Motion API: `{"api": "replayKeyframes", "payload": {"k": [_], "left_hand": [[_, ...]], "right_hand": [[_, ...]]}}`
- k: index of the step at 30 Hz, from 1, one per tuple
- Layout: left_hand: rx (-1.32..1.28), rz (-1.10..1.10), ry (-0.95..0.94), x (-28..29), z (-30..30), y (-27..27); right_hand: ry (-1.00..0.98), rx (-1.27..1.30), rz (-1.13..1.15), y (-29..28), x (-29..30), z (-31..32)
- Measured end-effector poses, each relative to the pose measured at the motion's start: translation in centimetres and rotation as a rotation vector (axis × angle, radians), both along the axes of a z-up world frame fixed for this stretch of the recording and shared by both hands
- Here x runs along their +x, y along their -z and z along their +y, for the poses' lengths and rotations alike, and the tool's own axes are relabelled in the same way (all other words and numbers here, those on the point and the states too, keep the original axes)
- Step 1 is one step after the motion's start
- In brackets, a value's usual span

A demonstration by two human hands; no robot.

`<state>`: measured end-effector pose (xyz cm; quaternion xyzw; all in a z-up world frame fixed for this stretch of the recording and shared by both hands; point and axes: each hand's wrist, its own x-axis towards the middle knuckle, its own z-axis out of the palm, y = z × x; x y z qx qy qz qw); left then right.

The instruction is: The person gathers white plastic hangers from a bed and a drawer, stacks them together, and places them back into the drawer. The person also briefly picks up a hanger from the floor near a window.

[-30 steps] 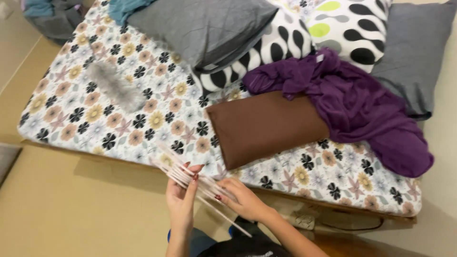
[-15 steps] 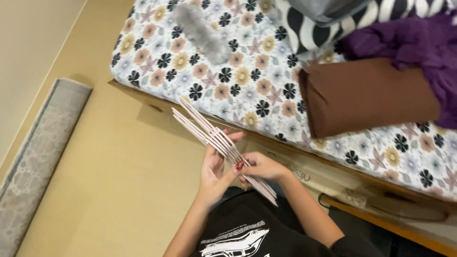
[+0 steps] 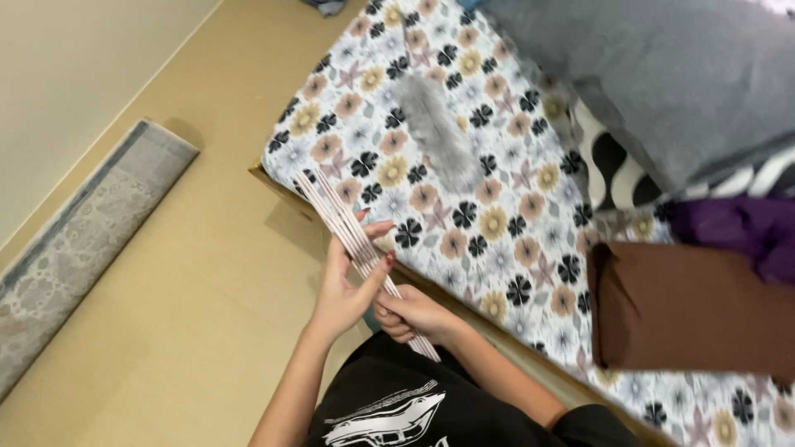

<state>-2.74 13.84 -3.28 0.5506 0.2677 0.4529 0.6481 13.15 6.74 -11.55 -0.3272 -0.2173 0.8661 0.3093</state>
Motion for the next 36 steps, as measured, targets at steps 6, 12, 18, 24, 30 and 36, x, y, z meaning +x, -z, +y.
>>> {"api": "replayKeyframes", "payload": {"k": [6,12,18,24,30,36], "left_hand": [[0.071,0.018,-0.209,-5.2,10.8,2.9],[0.046,0.217,-0.255,-12.9,20.0,3.8],[0.05,0.192,-0.109,-22.2,31.7,3.4],[0.077,0.422,0.001,-31.2,43.5,0.8],[0.136,0.33,0.103,-34.2,53.0,-0.5],[0.02,0.408,0.215,-32.6,61.8,0.2]], "right_hand": [[-0.095,-0.021,-0.033,-1.4,-5.2,12.5],[-0.124,-0.062,0.005,-2.1,-12.7,21.5],[-0.083,-0.042,0.067,1.2,-21.2,32.1],[0.023,-0.047,0.026,3.9,-30.5,42.2],[0.164,0.064,-0.033,4.2,-33.8,50.9],[0.292,0.153,-0.178,5.4,-34.0,58.9]]}}
